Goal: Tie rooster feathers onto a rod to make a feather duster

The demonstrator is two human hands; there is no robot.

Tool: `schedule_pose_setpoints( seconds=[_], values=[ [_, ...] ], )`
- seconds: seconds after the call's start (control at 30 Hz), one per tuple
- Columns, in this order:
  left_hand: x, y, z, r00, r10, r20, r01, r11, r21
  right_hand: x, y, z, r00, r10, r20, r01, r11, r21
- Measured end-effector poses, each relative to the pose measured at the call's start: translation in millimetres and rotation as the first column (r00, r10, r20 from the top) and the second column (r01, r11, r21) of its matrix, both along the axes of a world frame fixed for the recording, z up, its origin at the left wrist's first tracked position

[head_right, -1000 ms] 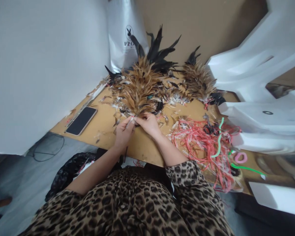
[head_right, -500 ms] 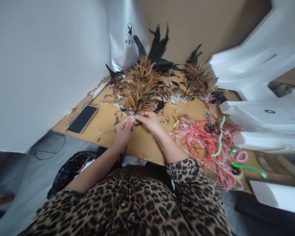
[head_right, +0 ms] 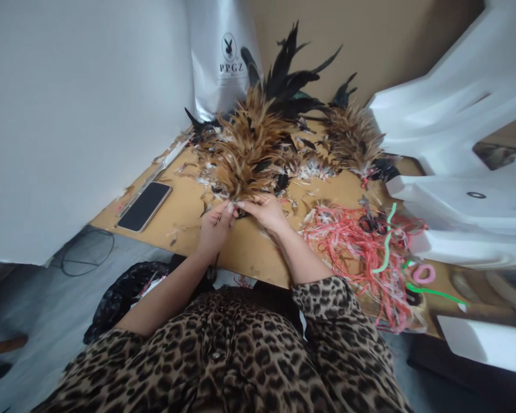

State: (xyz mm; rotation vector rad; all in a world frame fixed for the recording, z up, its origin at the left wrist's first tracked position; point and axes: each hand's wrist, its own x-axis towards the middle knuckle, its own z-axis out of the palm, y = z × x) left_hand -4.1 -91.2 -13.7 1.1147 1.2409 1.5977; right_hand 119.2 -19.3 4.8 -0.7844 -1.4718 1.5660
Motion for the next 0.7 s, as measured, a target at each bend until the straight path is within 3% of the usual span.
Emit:
schedule_pose_setpoints(
  seconds=[0.13, 0.37, 0.6, 0.7],
  values=[
    [-3.8, 1.9, 4.0, 0.993, -0.022, 0.118, 0.026, 0.999, -0.037, -2.5, 4.6, -7.6, 0.99, -0.141, -0.01, 0.141, 0.989, 0.044],
    [-7.3, 4.7, 14.0, 0.987, -0.031, 0.156, 0.037, 0.999, -0.038, -11.6, -6.6, -13.9, 0.999, 0.028, 0.042, -0.023, 0.993, -0.114],
    [-8.0, 5.0, 19.0, 0.981, -0.081, 0.177, 0.091, 0.995, -0.051, -18.1, -11.5, -14.0, 0.996, 0.014, -0.092, -0.035, 0.974, -0.224],
    [-11.1, 6.6, 15.8, 0.985, -0.067, 0.161, 0.079, 0.994, -0.07, -18.2, -9.7, -15.8, 0.999, -0.026, -0.035, 0.019, 0.981, -0.192]
  ],
)
